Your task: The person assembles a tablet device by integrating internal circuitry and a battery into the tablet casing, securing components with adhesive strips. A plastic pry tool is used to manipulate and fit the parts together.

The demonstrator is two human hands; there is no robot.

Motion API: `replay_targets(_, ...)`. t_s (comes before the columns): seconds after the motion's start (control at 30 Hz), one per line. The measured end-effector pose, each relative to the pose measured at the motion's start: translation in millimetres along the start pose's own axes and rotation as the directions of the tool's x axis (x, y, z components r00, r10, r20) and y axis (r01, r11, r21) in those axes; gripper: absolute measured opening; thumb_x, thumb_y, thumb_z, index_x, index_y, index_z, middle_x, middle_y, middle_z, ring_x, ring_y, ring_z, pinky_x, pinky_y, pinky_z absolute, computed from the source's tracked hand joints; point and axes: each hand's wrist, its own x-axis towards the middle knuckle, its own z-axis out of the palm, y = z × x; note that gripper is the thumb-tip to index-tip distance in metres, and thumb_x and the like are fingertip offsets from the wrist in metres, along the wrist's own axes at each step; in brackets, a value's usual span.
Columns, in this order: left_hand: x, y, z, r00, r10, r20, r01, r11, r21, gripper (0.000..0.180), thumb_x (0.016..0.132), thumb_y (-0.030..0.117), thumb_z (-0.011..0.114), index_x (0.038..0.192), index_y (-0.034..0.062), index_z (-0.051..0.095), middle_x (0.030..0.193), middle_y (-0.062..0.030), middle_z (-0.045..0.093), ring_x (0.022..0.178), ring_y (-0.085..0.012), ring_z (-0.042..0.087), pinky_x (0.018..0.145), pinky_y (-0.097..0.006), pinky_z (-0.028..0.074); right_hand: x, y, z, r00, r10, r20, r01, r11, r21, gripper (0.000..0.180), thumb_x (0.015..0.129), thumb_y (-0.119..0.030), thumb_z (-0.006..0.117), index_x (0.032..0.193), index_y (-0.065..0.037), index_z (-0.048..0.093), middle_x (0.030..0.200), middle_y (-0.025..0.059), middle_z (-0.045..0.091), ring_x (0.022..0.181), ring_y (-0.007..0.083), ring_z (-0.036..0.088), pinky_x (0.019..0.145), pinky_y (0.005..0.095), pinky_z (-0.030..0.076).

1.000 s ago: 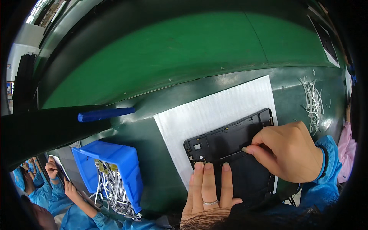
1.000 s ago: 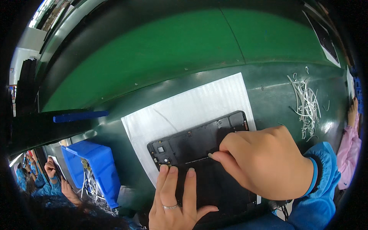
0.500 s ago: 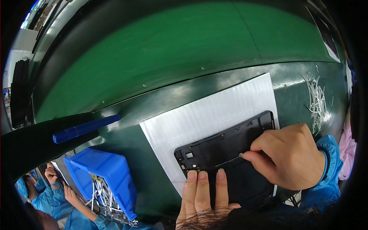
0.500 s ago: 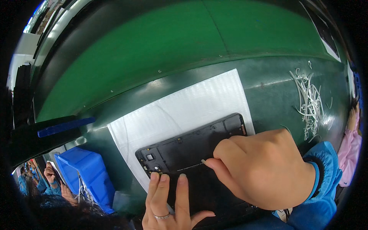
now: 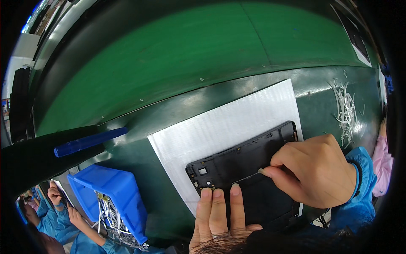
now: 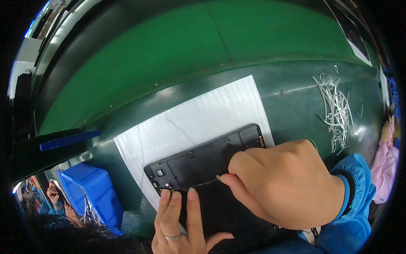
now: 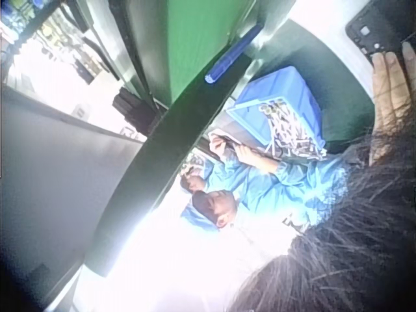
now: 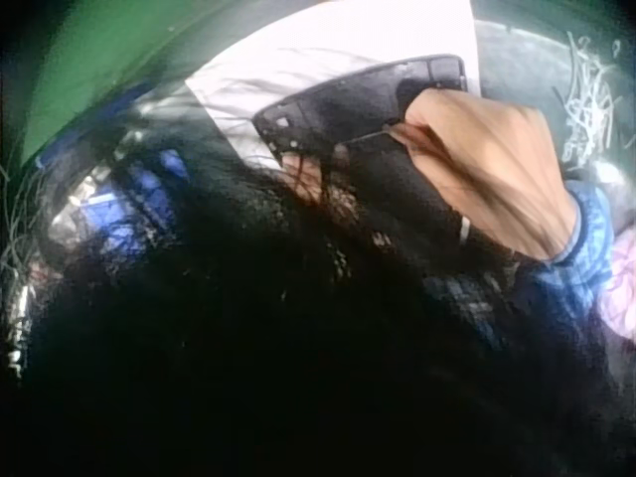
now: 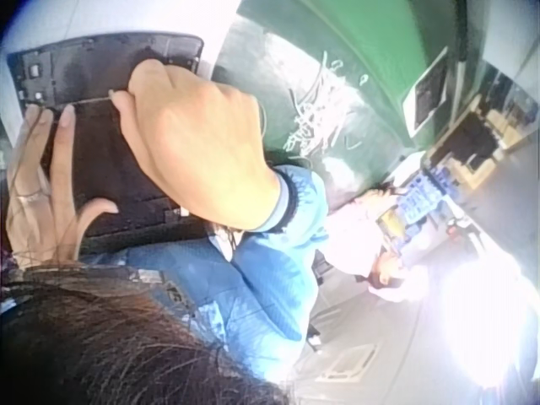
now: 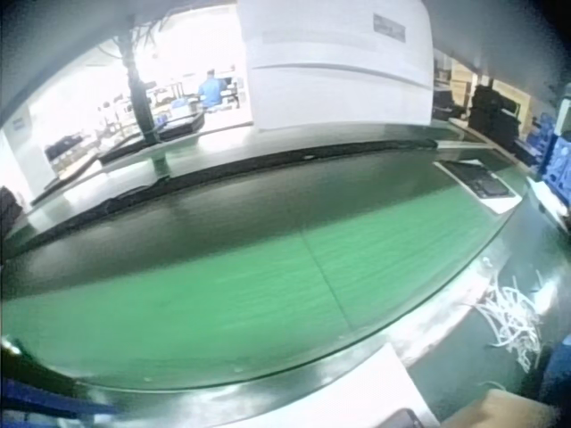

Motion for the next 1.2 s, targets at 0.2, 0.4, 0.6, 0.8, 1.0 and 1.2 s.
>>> replay_targets(0.2,-1.6,-5.1,-0.5,1.000,0.020,0.019,-0.019,0.999,-0.042,0.071,0.105,0.065,0.040,0.137,0.0074,0.067,0.128,-0.0222,0.065,0.123,-0.0383,0.068,0.099,-0.045,0.062,-0.4,1.3,-1.6,1.000,-0.011,0.000,0.011,1.000,0.011,0.019,0.083,-0.011,0.085,0.082,-0.006,0.066,0.062,0.0031,0.063,0.047,0.0217,0.060,0.043,0.0348,0.042)
replay_targets(0.4,-3.7,-10.9,-1.6,0.998,0.039,0.040,-0.036,0.996,-0.081,0.071,0.104,0.065,0.044,0.138,0.0060,0.065,0.127,-0.0226,0.065,0.123,-0.0387,0.067,0.099,-0.045,0.062,0.3,1.2,-6.3,1.000,-0.020,0.017,0.020,0.998,0.056,0.019,0.083,-0.011,0.085,0.082,-0.006,0.067,0.063,0.0037,0.063,0.048,0.0223,0.061,0.044,0.0350,0.043)
replay_targets(0.6,-3.4,-9.4,-4.4,0.997,0.053,0.053,-0.048,0.994,-0.103,0.071,0.103,0.065,0.048,0.139,0.0048,0.064,0.126,-0.0229,0.065,0.123,-0.0391,0.067,0.099,-0.046,0.062,-2.6,-2.4,-13.1,0.999,-0.007,0.037,0.005,0.999,0.054,0.019,0.084,-0.012,0.085,0.083,-0.006,0.067,0.066,0.0046,0.064,0.049,0.0229,0.062,0.045,0.0356,0.044)
replay_targets(0.8,1.2,-3.2,-8.6,0.993,-0.011,0.115,0.019,0.998,-0.064,0.075,0.100,0.068,0.050,0.136,0.0036,0.066,0.127,-0.0228,0.065,0.122,-0.0386,0.068,0.095,-0.045,0.064,-1.1,1.8,-2.3,1.000,-0.007,0.005,0.007,1.000,0.019,0.019,0.083,-0.012,0.085,0.083,-0.006,0.067,0.067,0.0047,0.065,0.052,0.0244,0.063,0.046,0.0365,0.045)
replay_targets(1.0,-0.9,-5.6,-4.3,0.998,-0.005,0.060,0.005,1.000,0.002,0.076,0.100,0.071,0.048,0.133,0.0059,0.070,0.128,-0.0198,0.066,0.123,-0.0363,0.067,0.095,-0.042,0.064,-0.1,1.6,-5.5,1.000,-0.002,0.029,0.002,1.000,0.018,0.018,0.082,-0.010,0.084,0.082,-0.006,0.067,0.068,0.0054,0.065,0.053,0.0254,0.063,0.047,0.0371,0.046)
replay_targets(1.2,-2.8,-10.0,-6.8,0.995,0.053,0.090,-0.053,0.999,0.002,0.076,0.099,0.071,0.048,0.134,0.0074,0.070,0.129,-0.0193,0.065,0.124,-0.0361,0.067,0.096,-0.042,0.064,-0.3,0.4,-5.3,0.999,0.014,0.040,-0.014,1.000,0.008,0.018,0.082,-0.010,0.084,0.081,-0.005,0.066,0.068,0.0058,0.065,0.053,0.0255,0.063,0.047,0.0373,0.046)
